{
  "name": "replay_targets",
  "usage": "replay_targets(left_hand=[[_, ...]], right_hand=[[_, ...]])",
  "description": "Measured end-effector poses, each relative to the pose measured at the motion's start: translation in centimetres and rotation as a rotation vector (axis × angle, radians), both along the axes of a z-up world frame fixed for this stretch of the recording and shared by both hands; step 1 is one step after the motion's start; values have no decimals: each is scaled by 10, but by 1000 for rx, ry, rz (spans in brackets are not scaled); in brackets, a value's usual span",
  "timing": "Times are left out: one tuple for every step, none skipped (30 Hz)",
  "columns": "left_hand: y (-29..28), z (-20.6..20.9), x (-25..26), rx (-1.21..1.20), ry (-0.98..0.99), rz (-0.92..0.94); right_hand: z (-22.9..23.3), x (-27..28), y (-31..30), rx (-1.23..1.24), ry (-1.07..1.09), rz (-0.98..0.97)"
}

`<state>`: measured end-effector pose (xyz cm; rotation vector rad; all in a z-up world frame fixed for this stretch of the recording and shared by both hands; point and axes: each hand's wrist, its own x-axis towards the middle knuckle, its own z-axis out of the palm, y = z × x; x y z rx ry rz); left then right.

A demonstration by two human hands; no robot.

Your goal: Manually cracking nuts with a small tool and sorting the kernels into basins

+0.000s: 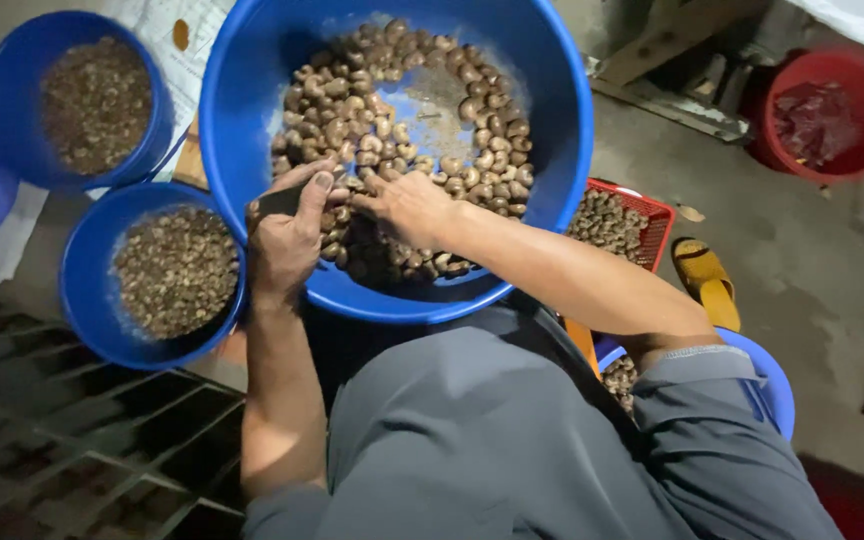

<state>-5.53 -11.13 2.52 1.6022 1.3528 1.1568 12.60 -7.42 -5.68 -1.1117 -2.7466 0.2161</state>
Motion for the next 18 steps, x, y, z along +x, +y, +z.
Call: replay_targets(left_hand=[[1,-6,-2,5,-40,6],[3,-9,-4,3,-34,20],[4,-13,-6,2,-38,19],[5,-17,-8,1,-41,17],[3,-13,-8,1,-37,31],[2,-10,-8,7,-57,24],[2,-6,-6,14,-79,12],[1,-3,-7,14,-76,21],[1,1,-6,27,-106,22],[0,4,-5,39,-136,23],[-2,19,-3,40,-137,28],[-5,33,-1,14,-116,41],[-7,48,2,-10,-98,57],[-4,40,2,-7,-102,64],[-2,32,3,37,-164,67],[0,23,3,81,-226,70],[1,22,6,82,-230,82],[2,21,9,127,-252,43]], right_hand=[[-1,-3,-1,28,-4,19],[-9,-3,3,25,2,32],[-17,-4,6,33,-16,30],[-25,-5,9,42,-34,27],[-37,-5,12,42,-29,41],[-49,-5,16,54,-36,10],[-61,-4,20,66,-46,-25],[-35,-1,18,67,-42,-15],[-9,3,17,-177,113,-74],[17,8,15,-422,267,-132],[38,11,15,-422,265,-127],[59,13,14,-669,541,-152],[81,16,13,-913,814,-174],[87,17,13,-913,807,-168],[93,18,14,-914,909,-171],[98,18,15,-916,1010,-174],[95,17,15,-921,1001,-167],[92,16,15,-941,1114,-131]])
